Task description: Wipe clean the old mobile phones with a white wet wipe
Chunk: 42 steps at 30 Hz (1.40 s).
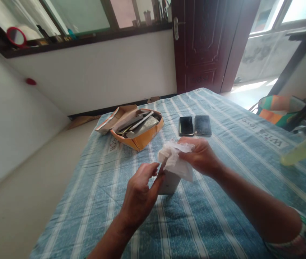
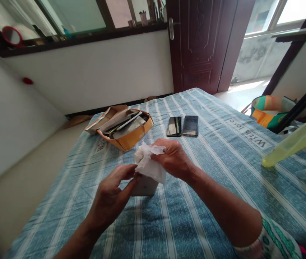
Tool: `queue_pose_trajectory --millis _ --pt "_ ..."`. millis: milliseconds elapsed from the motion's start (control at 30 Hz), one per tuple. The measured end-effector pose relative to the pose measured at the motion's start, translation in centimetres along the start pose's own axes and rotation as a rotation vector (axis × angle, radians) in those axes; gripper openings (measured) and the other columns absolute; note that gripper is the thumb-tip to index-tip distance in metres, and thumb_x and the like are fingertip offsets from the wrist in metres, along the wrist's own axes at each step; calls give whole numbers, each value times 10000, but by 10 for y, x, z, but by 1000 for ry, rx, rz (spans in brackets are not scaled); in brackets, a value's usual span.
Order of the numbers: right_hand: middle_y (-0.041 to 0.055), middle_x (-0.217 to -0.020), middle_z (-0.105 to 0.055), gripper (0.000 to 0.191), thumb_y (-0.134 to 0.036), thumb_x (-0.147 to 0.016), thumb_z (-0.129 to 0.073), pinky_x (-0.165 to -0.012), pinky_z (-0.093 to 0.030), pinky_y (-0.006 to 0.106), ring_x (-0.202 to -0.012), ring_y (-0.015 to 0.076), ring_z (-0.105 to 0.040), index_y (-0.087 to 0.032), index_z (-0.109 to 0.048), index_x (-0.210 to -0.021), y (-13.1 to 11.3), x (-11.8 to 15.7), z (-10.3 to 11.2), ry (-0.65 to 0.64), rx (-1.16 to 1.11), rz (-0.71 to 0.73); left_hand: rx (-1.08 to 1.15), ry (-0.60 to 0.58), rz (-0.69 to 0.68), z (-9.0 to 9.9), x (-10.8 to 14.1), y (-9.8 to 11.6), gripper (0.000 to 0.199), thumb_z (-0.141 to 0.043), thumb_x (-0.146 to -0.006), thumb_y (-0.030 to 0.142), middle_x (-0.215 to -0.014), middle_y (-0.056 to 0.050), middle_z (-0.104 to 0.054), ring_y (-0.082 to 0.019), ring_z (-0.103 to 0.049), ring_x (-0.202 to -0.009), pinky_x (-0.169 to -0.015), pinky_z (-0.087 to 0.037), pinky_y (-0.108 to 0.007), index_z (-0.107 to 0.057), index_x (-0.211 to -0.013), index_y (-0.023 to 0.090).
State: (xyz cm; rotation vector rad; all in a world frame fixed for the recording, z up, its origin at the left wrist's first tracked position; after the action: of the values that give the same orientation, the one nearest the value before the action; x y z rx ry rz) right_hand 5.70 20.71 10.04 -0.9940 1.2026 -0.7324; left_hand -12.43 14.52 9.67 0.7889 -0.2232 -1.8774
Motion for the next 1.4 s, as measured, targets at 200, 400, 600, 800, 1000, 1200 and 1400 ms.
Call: queue_pose_trajectory --millis 200,400,600,800,1000,1200,1400 --pt "13 -700 -594 189 -134 -834 -546 -565 -430 228 -641 113 -554 -154 -672 -695 -17 6 -37 -56 52 203 17 101 83 21 0 1 128 -584 -813 229 -794 -3 -674 -145 -640 -718 -680 -514 -246 -655 -912 191" --pt "41 -818 -645 129 -140 -847 -562 -641 -490 255 -707 127 -593 -167 -688 -838 -19 15 -59 19 99 336 121 220 157 28 10 -4 356 -645 -793 282 -939 -15 -723 -166 -690 -808 -782 -550 -278 -615 -1136 189" --pt "25 -769 -605 136 -169 -858 -545 -639 -462 252 -708 129 -567 -166 -671 -805 -12 21 -66 76 -4 256 140 265 242 30 13 -9 508 -688 -753 306 -923 -26 -736 -185 -700 -817 -768 -559 -287 -570 -1228 169" --pt "0 -746 -584 129 -262 -843 -592 -613 -415 242 -688 122 -528 -181 -663 -773 -3 23 -57 104 -186 31 140 215 286 31 12 -9 497 -674 -760 274 -875 -5 -737 -168 -695 -794 -765 -549 -272 -561 -1237 188" --pt "-11 -645 -587 221 -374 -750 -687 -510 -384 229 -568 107 -496 -160 -645 -710 17 27 -42 169 -335 -250 59 257 208 36 13 -13 303 -691 -737 255 -812 11 -730 -159 -688 -741 -755 -553 -256 -681 -1035 201" --pt "2 -648 -621 258 -404 -739 -698 -479 -389 227 -541 110 -518 -147 -676 -741 27 25 -33 272 -301 -329 94 286 171 37 11 -13 198 -706 -731 246 -801 23 -728 -139 -670 -707 -708 -551 -225 -706 -925 207" --pt "42 -800 -655 145 -210 -870 -557 -628 -499 284 -715 149 -603 -163 -695 -874 4 17 -32 261 99 140 100 348 148 33 4 -11 162 -691 -752 236 -792 30 -715 -127 -658 -698 -687 -538 -216 -703 -911 210"
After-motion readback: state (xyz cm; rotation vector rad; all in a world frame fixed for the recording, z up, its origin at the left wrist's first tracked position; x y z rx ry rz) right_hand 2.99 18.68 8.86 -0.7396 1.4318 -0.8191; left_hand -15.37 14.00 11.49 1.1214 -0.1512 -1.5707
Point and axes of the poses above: each hand's wrist, its own x-axis away from the middle knuckle, its own z-axis out of the back of the hand, y = z × x, the point moved 3 cm from there along -x, towards the middle knuckle
